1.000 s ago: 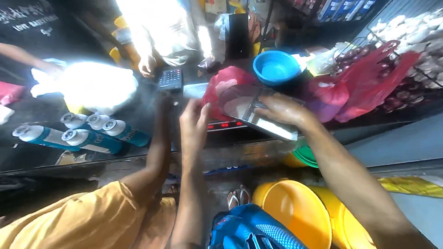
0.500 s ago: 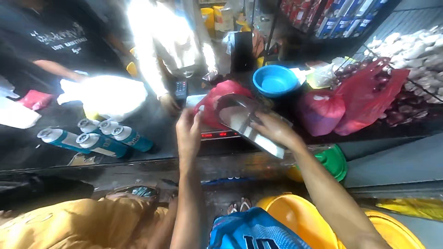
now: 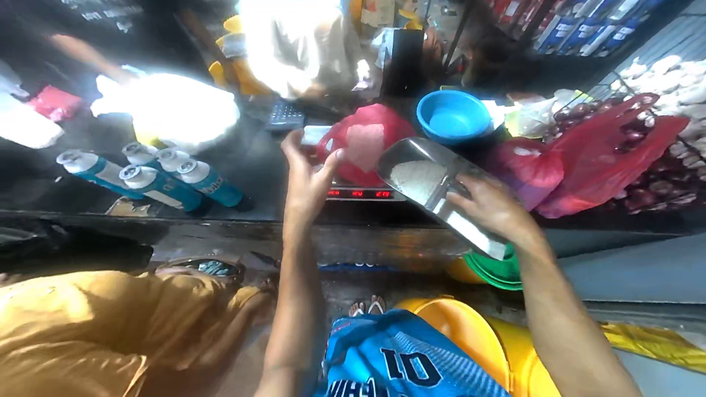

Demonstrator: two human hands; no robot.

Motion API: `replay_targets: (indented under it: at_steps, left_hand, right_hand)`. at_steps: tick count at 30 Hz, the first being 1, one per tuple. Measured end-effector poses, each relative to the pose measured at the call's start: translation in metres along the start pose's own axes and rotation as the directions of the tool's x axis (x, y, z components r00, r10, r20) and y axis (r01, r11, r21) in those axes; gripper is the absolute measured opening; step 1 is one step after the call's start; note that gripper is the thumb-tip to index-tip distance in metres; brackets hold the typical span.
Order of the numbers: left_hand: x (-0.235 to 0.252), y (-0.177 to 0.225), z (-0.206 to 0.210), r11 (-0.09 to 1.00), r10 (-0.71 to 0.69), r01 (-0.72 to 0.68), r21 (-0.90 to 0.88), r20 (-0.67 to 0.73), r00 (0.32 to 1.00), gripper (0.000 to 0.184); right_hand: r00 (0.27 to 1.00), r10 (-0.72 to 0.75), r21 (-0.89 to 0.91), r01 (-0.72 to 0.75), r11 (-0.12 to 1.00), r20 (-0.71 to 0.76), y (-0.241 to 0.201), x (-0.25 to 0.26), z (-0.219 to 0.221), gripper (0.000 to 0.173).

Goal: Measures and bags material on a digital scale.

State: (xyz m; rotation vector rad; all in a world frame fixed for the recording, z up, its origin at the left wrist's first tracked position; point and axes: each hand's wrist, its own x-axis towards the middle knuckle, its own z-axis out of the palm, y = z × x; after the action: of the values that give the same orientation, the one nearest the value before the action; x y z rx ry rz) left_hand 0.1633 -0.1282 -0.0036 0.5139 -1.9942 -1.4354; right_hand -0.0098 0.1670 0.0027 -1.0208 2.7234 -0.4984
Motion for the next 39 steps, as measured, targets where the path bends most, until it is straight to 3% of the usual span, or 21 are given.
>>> replay_targets:
  at_steps: [12,22,24,28,39]
  left_hand:
    - [0.002,0.008,-0.021,0.999,0.043,-0.042,0.015,-0.059,0.997,0.078]
    - [0.002,0.001,-0.02,0.998,0.043,-0.045,-0.036,-0.058,0.997,0.075]
    - [0.003,0.0,-0.015,0.998,0.06,-0.06,-0.022,-0.031,0.998,0.064]
    - [0.008,-0.008,-0.014,0.982,0.165,-0.167,0.083,0.031,0.986,0.024]
    - [0.013,-0.008,-0.019,0.973,0.215,-0.218,0.074,0.046,0.976,0.022]
  right_hand:
    - [0.997,-0.082,-0.05,0.082,0.995,-0.001,0.012,-0.018,-0.028,0.035]
    - [0.992,-0.102,-0.146,0.111,0.983,0.069,-0.011,0.013,-0.031,0.035]
    - [0.99,-0.121,-0.191,0.134,0.972,0.074,-0.017,0.021,-0.027,0.034]
    - [0.981,-0.185,-0.27,0.196,0.943,0.065,-0.023,0.035,-0.02,0.034]
    - [0.971,-0.166,-0.292,0.212,0.932,0.174,-0.052,0.059,-0.024,0.036]
